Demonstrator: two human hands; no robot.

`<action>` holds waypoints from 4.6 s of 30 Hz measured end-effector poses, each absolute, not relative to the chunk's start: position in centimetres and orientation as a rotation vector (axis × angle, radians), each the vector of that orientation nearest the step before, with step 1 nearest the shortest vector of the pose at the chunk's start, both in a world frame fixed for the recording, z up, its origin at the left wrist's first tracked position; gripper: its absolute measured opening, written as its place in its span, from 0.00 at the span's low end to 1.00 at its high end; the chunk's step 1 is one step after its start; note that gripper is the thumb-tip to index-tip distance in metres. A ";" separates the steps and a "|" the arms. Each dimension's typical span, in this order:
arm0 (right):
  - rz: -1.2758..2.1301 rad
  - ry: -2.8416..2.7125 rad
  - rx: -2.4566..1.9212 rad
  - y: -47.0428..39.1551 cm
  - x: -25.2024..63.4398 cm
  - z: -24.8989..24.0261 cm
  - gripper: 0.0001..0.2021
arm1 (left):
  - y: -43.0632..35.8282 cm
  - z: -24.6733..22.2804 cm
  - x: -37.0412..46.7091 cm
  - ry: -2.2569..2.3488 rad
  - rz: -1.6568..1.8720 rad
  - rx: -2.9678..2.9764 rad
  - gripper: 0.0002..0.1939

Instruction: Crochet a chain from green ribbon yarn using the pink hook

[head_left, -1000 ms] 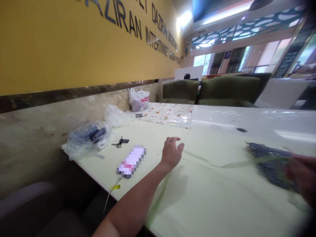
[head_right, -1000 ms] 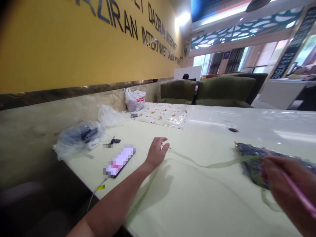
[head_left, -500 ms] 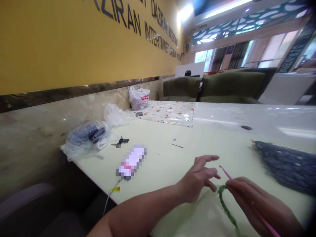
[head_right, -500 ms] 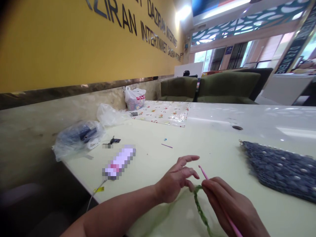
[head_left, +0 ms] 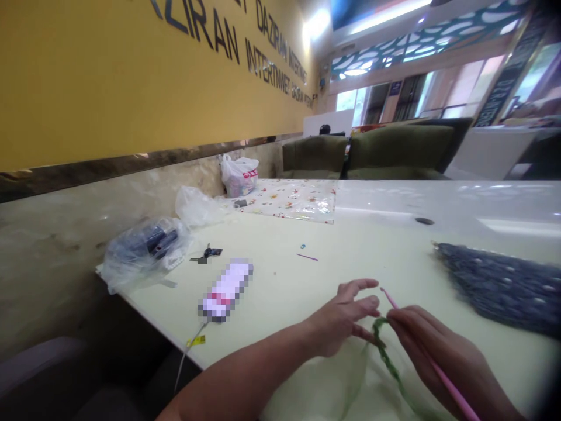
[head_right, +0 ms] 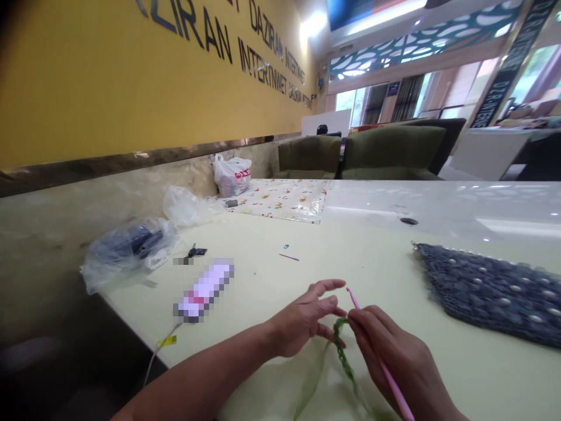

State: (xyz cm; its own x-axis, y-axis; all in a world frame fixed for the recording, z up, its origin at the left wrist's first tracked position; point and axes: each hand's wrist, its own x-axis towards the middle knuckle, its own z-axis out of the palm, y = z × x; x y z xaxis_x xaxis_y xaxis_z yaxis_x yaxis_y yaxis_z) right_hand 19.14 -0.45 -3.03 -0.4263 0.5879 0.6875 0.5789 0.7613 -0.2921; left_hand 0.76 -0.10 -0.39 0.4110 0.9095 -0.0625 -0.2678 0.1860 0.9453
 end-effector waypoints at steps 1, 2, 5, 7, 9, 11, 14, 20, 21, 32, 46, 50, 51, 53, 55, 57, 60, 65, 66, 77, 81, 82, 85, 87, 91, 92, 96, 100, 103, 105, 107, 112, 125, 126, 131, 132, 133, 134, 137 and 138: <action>0.019 -2.114 -0.883 -0.4 19.2 -3.0 0.08 | -0.1 -0.4 0.8 0.694 0.916 0.969 0.27; 0.023 -2.103 -0.890 -0.3 19.2 -3.0 0.09 | -0.1 -0.4 0.9 0.654 0.910 0.887 0.29; 0.022 -2.106 -0.872 -0.3 19.2 -3.1 0.08 | 0.2 -0.7 0.9 0.657 1.015 0.802 0.30; 0.030 -2.121 -0.868 -0.2 19.1 -3.3 0.07 | 0.4 -0.9 0.9 0.696 1.082 0.808 0.28; 0.048 -2.132 -0.877 -0.1 19.1 -3.6 0.07 | 0.5 -1.0 0.9 0.714 1.107 0.818 0.26; 0.058 -2.135 -0.879 -0.1 19.1 -3.6 0.06 | 0.5 -0.8 0.9 0.700 1.097 0.798 0.23; 0.074 -2.153 -0.872 -0.2 18.9 -3.4 0.06 | 0.4 0.0 0.9 0.658 1.115 0.698 0.20; 0.157 -2.106 -0.911 -0.7 18.4 -2.7 0.07 | 0.6 0.2 0.8 0.497 1.262 0.683 0.13; 0.165 -2.104 -0.907 -0.8 18.4 -2.7 0.07 | 0.5 0.1 0.8 0.506 1.293 0.766 0.12; 0.142 -2.015 -0.901 -0.6 18.5 -2.7 0.07 | 0.0 0.0 0.5 1.080 1.037 2.146 0.13; 0.411 -1.861 -0.891 -0.6 19.0 -1.7 0.08 | -0.6 0.6 1.1 0.785 0.826 1.376 0.17; 0.394 -1.962 -0.878 0.0 19.5 -1.3 0.07 | -0.3 0.2 1.0 0.775 0.795 1.229 0.20; 0.391 -2.005 -0.865 0.2 19.7 -1.2 0.06 | -0.1 0.1 0.9 0.776 0.793 1.220 0.21; 0.379 -2.079 -0.839 0.5 20.2 -1.0 0.07 | 0.2 0.1 0.6 0.770 0.777 1.221 0.21; 0.378 -2.111 -0.823 0.8 20.6 -0.9 0.07 | 0.4 0.0 0.4 0.772 0.749 1.222 0.21; 0.432 -2.082 -0.828 0.9 20.9 -0.8 0.08 | 0.5 0.0 0.2 0.780 0.729 1.205 0.22; 0.600 -1.974 -0.838 0.8 20.9 -0.8 0.07 | 0.5 0.1 0.2 0.783 0.716 1.223 0.22; 0.629 -1.965 -0.795 -0.1 20.1 -0.9 0.08 | 0.2 0.1 0.6 0.817 0.782 1.264 0.17; 0.608 -1.987 -0.785 -0.3 19.9 -0.9 0.08 | 0.2 0.1 0.7 0.817 0.797 1.254 0.18; 0.619 -2.033 -0.810 0.4 20.3 -1.0 0.07 | 0.6 -0.1 0.4 0.771 0.740 1.212 0.18; 0.614 -2.044 -0.809 0.7 20.5 -1.0 0.08 | 0.9 -0.1 0.1 0.789 0.719 1.191 0.23; 0.568 -2.076 -0.814 0.7 20.6 -1.0 0.08 | 1.0 -0.1 0.1 0.790 0.717 1.189 0.24; 0.463 -2.116 -0.849 1.0 20.9 -0.7 0.08 | 1.1 -0.1 0.0 0.784 0.702 1.186 0.27; 0.463 -2.078 -0.884 1.2 21.4 -0.5 0.07 | 1.0 0.0 0.0 0.788 0.678 1.195 0.27; 0.516 -2.021 -0.944 1.8 22.6 0.0 0.06 | 0.9 0.1 0.1 0.778 0.642 1.229 0.23; 0.538 -2.022 -0.956 1.9 22.9 0.0 0.06 | 0.9 0.1 0.0 0.777 0.637 1.241 0.22; 0.652 -2.017 -0.977 2.1 23.6 0.1 0.06 | 1.2 0.0 -0.3 0.775 0.642 1.307 0.20; 0.680 -2.004 -0.974 2.2 23.8 0.1 0.05 | 1.3 -0.2 -0.6 0.800 0.649 1.356 0.19; 0.672 -1.985 -0.999 2.1 23.7 0.3 0.06 | 1.2 -0.2 -0.4 0.875 0.660 1.463 0.15; 0.654 -1.963 -1.026 2.1 23.6 0.3 0.06 | 1.0 -0.3 -0.1 0.894 0.659 1.545 0.13; 0.627 -1.941 -1.054 2.1 23.4 0.3 0.06 | 0.9 -0.4 0.2 0.882 0.636 1.565 0.11; 0.629 -1.872 -1.070 2.1 23.0 0.0 0.06 | 0.4 -1.1 1.0 0.851 0.584 1.445 0.10; 0.782 -1.725 -1.052 1.9 22.5 -0.4 0.04 | -0.3 -1.2 1.5 0.897 0.587 1.381 0.10; 0.792 -1.710 -1.054 1.9 22.4 -0.5 0.04 | -0.3 -1.2 1.6 0.897 0.592 1.375 0.10; 0.821 -1.670 -1.058 1.7 22.1 -0.6 0.04 | -0.5 -1.4 1.9 0.924 0.649 1.294 0.07; 0.815 -1.667 -1.063 1.7 22.1 -0.6 0.04 | -0.6 -1.3 1.9 0.929 0.653 1.285 0.07; 0.807 -1.664 -1.068 1.7 22.2 -0.7 0.04 | -0.6 -1.3 1.8 0.934 0.657 1.281 0.06; 0.799 -1.658 -1.072 1.8 22.2 -0.7 0.04 | -0.6 -1.2 1.8 0.940 0.660 1.278 0.06; 0.785 -1.638 -1.083 1.9 22.3 -0.7 0.04 | -0.5 -1.1 1.7 0.967 0.672 1.273 0.06; 0.786 -1.635 -1.083 1.9 22.3 -0.7 0.04 | -0.5 -1.0 1.7 0.972 0.677 1.274 0.06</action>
State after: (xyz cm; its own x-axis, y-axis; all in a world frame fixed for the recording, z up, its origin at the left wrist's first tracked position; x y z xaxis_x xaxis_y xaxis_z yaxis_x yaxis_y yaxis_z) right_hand 22.34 1.94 -0.67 -0.1178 0.9199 0.3740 0.2822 0.3921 -0.8756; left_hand 1.69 -0.50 -1.00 0.4585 0.8616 -0.2178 0.0946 0.1964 0.9760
